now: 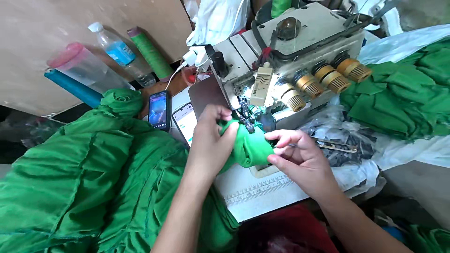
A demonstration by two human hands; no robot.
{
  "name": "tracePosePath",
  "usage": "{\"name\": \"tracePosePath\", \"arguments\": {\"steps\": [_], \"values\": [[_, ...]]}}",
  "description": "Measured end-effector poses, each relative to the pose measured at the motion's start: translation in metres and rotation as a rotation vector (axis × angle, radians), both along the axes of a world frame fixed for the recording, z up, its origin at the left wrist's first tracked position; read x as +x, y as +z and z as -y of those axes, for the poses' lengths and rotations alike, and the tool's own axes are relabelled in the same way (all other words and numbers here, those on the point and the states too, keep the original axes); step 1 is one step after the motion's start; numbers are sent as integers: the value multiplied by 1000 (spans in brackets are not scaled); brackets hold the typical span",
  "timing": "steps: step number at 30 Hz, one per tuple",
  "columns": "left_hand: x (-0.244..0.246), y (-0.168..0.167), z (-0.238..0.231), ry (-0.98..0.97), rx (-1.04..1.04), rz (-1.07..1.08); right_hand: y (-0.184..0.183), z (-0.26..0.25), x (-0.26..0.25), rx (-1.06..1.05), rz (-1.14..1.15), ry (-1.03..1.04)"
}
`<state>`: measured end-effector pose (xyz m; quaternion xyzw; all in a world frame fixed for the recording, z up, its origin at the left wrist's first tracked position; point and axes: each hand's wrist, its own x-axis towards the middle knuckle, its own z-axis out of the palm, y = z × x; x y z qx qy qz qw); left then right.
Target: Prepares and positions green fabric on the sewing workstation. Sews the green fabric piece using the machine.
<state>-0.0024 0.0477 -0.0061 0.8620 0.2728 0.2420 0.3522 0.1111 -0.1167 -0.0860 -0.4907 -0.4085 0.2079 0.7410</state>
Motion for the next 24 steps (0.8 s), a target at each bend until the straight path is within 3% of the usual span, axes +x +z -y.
{"name": "tracePosePath", "arguments": {"steps": [3,5,6,8,10,12,17,20,24], "values": [[-26,8,5,-169,-495,324,8,4,4,29,84,55],[-32,5,7,-308,-587,491,14,3,9,4,180,91],[-32,3,5,-365,-511,519,17,1,12,-28,247,96],[-30,3,0,-396,-163,433,23,-2,19,-135,414,103],[-28,11,-10,-377,330,202,30,-7,25,-224,564,102],[-27,27,-15,-406,566,-2,36,-13,30,-256,664,83],[-26,65,-3,-481,473,-135,44,-16,36,-208,724,131],[-31,51,-21,-555,543,-78,46,-14,35,-229,754,202],[-24,29,-20,-514,442,59,43,-13,34,-231,815,195]]}}
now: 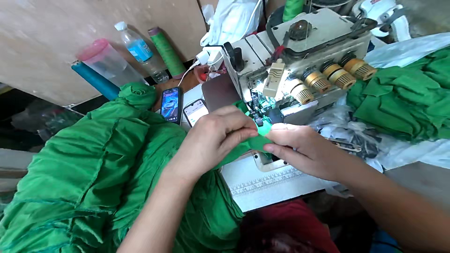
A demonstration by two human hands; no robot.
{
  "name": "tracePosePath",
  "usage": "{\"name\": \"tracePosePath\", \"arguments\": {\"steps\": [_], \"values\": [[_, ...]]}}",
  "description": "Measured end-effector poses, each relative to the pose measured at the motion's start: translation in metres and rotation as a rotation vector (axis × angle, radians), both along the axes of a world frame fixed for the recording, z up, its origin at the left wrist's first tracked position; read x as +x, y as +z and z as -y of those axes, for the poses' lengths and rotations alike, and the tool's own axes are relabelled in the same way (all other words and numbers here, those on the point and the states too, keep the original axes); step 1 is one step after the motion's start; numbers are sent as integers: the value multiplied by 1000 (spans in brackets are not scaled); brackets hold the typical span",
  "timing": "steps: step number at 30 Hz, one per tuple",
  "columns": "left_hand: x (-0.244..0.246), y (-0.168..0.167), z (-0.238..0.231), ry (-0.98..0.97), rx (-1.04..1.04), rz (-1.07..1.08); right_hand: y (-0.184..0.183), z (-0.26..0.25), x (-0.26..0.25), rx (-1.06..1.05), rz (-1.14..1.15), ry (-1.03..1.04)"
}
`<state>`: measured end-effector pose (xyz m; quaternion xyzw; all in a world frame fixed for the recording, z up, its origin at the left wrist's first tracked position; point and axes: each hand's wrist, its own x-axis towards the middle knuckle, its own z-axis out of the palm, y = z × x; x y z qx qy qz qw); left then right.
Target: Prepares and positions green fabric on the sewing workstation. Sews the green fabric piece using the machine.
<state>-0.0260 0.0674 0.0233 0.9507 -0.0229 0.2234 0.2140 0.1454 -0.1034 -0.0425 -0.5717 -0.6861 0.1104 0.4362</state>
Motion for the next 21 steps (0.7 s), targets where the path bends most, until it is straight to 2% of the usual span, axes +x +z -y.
{"name": "tracePosePath", "arguments": {"steps": [2,5,8,12,14,18,21], "values": [[8,-28,-5,78,-28,85,4,3,0,7,-59,28],[12,-53,-16,158,112,60,9,9,1,-36,-281,148],[12,-38,-19,145,284,-54,10,9,2,-113,-414,165],[9,-12,-18,118,426,-208,15,0,0,-43,-375,110],[3,0,-11,89,404,-220,19,-4,0,46,-329,87],[-9,21,11,-111,124,-177,22,-8,3,109,-142,-7],[-8,14,10,-141,54,-152,16,-9,1,71,-20,4]]}}
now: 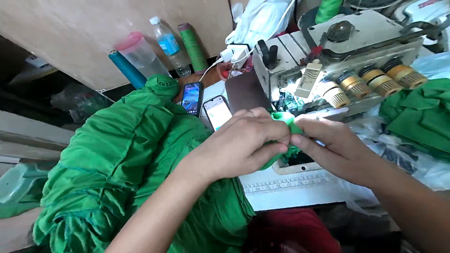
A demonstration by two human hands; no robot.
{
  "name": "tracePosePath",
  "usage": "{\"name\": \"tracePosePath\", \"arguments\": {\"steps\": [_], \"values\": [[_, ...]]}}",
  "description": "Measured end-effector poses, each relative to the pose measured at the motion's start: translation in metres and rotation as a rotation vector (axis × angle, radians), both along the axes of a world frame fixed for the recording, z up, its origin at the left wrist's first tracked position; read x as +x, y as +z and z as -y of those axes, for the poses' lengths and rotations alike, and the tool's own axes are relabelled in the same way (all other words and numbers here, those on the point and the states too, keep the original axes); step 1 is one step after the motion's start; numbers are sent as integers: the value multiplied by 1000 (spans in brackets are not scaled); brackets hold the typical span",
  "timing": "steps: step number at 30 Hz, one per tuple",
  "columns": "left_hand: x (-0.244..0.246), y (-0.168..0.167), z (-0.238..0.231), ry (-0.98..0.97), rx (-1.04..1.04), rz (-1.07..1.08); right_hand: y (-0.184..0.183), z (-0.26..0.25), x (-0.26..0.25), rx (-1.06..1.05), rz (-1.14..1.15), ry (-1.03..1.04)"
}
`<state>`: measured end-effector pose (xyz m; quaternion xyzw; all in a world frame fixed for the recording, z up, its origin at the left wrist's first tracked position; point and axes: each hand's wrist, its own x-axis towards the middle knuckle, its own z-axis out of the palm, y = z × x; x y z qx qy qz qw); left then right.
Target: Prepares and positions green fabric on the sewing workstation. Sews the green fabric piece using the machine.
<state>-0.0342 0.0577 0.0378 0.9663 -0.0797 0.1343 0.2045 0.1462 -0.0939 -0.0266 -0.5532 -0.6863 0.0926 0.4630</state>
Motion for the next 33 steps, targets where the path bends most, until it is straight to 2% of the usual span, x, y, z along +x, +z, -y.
{"name": "tracePosePath", "arguments": {"steps": [3,5,11,15,18,23,26,30,33], "values": [[3,-12,-15,80,159,-20,-2,-2,-2,-26,86,0],[3,-15,-23,85,175,-59,1,-3,-2,-25,78,-14],[3,-3,-38,22,-225,6,14,-13,6,-80,-48,27],[7,-5,-40,-45,-437,35,16,-21,4,-126,-4,13],[11,-10,-38,-16,-425,56,14,-23,-2,-89,-6,10],[12,-19,-29,74,-189,-69,16,-11,-13,-105,15,29],[9,-21,-27,93,-154,-68,12,-8,-9,-97,16,67],[11,-19,-34,-67,-401,12,5,-7,-1,-19,59,-25],[13,-22,-32,-98,-500,-23,-3,-13,11,14,182,-72]]}}
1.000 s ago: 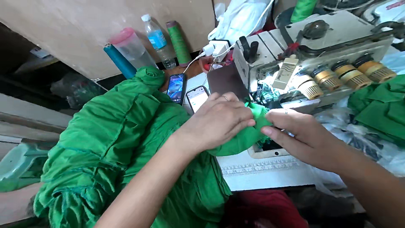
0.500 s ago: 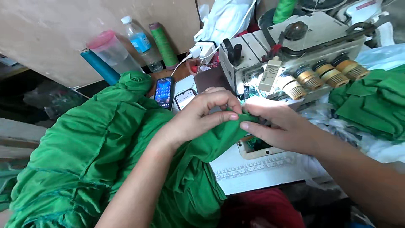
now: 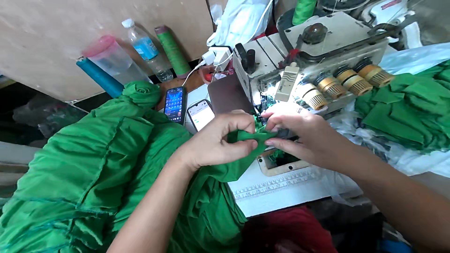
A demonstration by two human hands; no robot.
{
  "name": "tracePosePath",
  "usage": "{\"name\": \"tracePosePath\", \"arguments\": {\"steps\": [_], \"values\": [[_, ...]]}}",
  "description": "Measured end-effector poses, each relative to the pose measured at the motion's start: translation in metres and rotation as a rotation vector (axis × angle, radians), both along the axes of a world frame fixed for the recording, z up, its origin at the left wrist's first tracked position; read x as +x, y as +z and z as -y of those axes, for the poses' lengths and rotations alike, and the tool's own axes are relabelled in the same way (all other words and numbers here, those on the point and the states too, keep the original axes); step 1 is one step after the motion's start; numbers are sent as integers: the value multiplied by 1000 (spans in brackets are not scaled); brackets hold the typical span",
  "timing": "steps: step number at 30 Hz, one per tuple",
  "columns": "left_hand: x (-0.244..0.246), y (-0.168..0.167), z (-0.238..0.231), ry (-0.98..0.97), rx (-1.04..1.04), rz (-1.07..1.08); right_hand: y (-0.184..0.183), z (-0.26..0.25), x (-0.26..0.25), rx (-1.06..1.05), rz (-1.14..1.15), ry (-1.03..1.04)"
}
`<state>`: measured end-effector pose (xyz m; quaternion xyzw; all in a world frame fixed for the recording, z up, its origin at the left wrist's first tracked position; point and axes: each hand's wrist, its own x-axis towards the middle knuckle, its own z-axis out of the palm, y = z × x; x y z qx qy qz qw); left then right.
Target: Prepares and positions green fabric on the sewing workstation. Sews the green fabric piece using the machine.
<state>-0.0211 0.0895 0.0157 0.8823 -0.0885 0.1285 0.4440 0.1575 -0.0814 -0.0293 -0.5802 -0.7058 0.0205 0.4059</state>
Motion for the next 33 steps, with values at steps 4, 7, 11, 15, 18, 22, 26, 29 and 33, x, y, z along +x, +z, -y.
{"name": "tracePosePath", "arguments": {"steps": [4,7,11,15,18,22,26,29,33], "values": [[-1,1,0,5,13,-8,-3,-1,5,61,27,55],[-3,4,-4,9,27,16,0,-1,2,108,-16,-7],[0,8,2,-8,56,51,-1,-1,-1,114,-37,-32],[3,6,20,-33,191,82,-7,14,-4,50,-52,122],[7,-6,19,-5,410,65,-20,31,-11,23,-140,173],[9,-12,11,111,634,69,-41,31,-10,77,-232,141],[5,1,39,52,637,84,-44,29,-8,105,-247,149],[8,-7,29,98,690,86,-45,27,-7,121,-255,148],[4,-8,24,205,761,74,-50,22,-4,135,-254,140]]}}
